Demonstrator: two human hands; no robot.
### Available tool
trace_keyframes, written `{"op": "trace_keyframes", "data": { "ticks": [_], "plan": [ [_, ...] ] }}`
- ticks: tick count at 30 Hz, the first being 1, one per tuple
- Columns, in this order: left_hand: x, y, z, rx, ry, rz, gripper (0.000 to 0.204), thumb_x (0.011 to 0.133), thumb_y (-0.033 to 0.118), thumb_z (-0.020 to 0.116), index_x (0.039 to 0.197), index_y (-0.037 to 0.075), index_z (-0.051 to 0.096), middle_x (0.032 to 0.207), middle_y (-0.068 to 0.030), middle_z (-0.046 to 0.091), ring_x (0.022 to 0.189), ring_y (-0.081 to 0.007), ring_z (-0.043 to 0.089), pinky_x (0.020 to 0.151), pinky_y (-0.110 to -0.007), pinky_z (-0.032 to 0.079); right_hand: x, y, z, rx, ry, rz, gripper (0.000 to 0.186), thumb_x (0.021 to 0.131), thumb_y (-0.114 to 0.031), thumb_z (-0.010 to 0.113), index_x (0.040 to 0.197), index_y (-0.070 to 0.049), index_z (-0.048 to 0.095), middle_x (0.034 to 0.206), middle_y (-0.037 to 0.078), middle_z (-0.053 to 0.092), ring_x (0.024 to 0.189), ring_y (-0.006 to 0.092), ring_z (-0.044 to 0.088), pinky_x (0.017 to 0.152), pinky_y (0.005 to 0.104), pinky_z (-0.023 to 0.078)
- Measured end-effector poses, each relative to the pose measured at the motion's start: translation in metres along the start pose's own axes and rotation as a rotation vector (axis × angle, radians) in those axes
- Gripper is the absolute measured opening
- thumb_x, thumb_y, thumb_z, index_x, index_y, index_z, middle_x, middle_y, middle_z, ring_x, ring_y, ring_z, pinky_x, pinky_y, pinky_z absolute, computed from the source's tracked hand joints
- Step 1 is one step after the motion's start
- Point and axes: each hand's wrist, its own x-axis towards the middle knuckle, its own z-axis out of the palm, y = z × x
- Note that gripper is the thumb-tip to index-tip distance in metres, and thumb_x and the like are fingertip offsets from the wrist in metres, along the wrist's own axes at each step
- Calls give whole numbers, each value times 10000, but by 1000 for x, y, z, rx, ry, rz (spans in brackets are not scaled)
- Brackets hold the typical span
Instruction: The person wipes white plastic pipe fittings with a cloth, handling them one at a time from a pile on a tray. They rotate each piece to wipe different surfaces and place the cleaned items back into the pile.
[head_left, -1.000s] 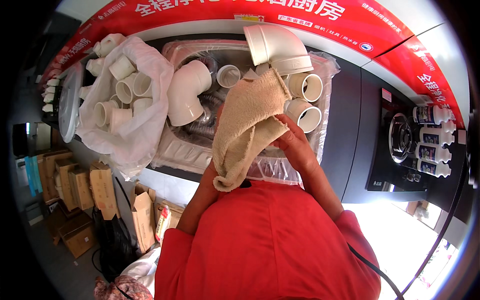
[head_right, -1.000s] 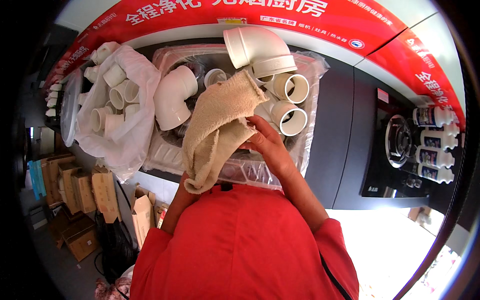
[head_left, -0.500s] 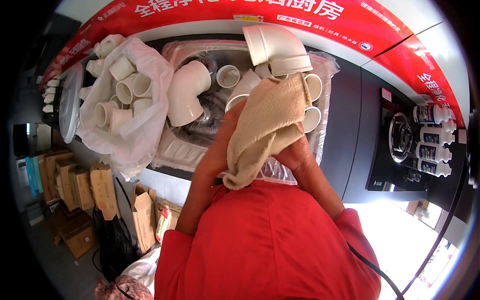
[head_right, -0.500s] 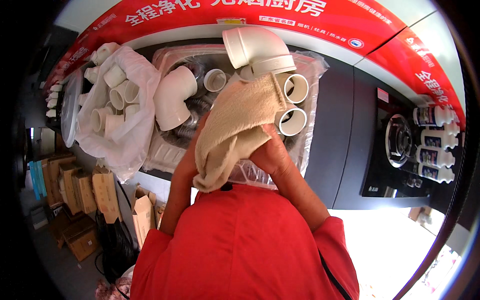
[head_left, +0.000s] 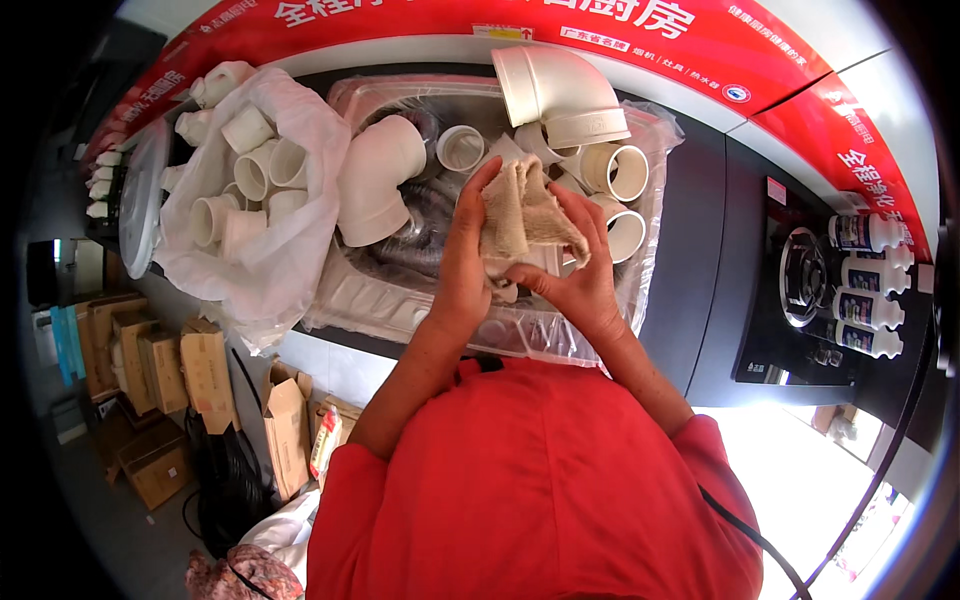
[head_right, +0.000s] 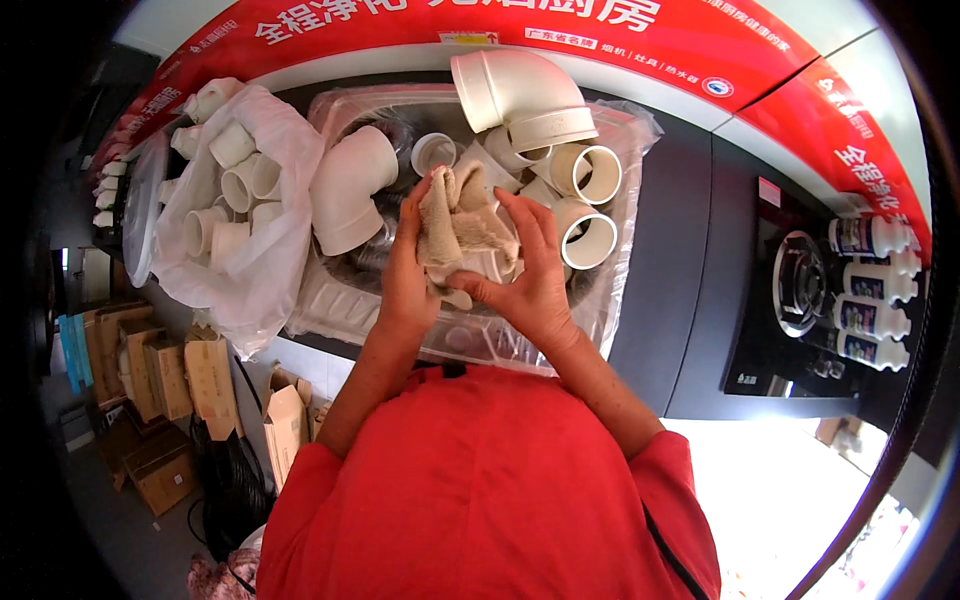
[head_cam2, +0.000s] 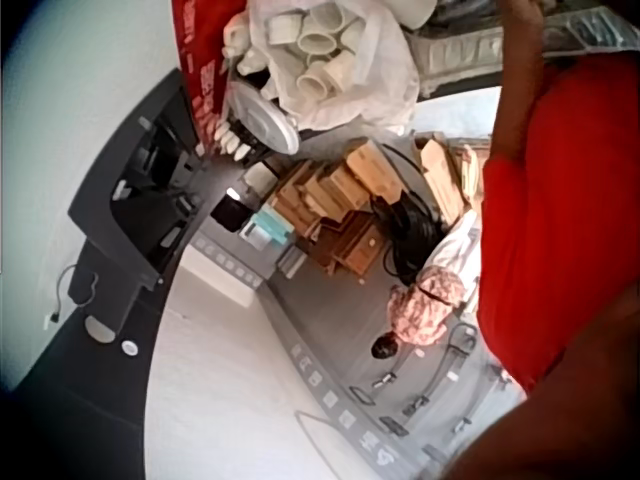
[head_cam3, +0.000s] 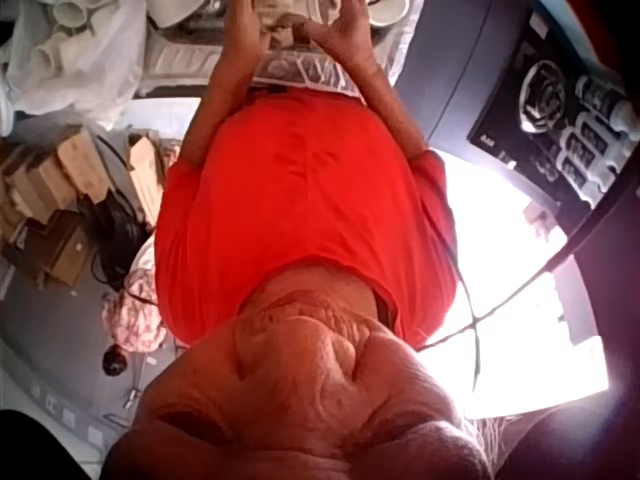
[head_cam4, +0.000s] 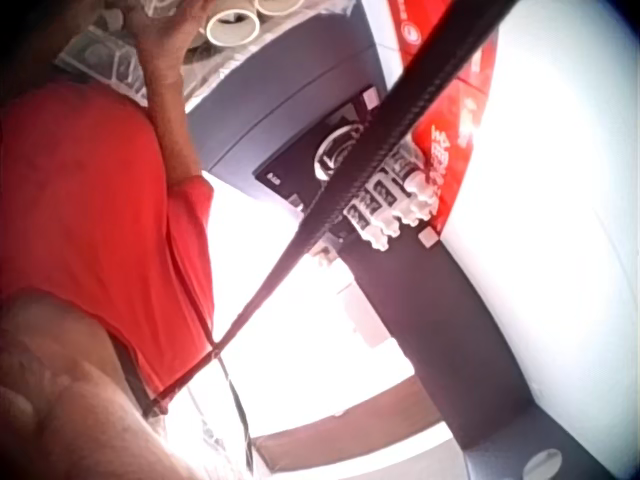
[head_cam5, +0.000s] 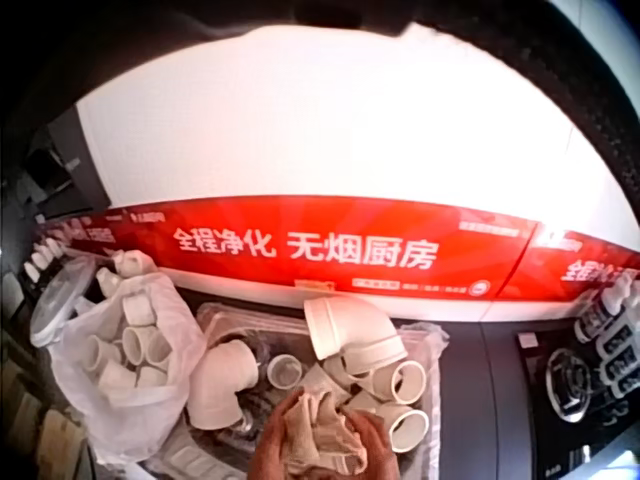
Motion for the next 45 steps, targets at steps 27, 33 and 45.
{"op": "trace_keyframes", "data": {
  "ticks": [27,33,45],
  "plan": [
    [-4,-4,-9,-129,105,-34,410,992,303,304,1303,56,406,1227,-71,504,1117,-184,513,956,-338,411,0,-9,-6,149,-189,265,882,642,-271,820,1339,-6,348,1233,136,437,1015,208,527,764,291,497],
    [-2,-12,-26,-413,32,-81,371,987,268,318,1277,66,430,1225,-81,521,1117,-203,523,970,-361,422,6,-17,-12,-61,-211,105,870,628,-228,804,1358,-66,360,1162,126,491,938,212,572,686,290,520],
    [16,20,-61,831,-43,449,280,955,100,425,1203,50,545,1341,-138,462,1200,-215,467,995,-312,361,10,8,-37,105,119,275,760,669,-139,767,1325,-48,393,1206,124,514,913,194,603,691,285,527]
  ]
}}
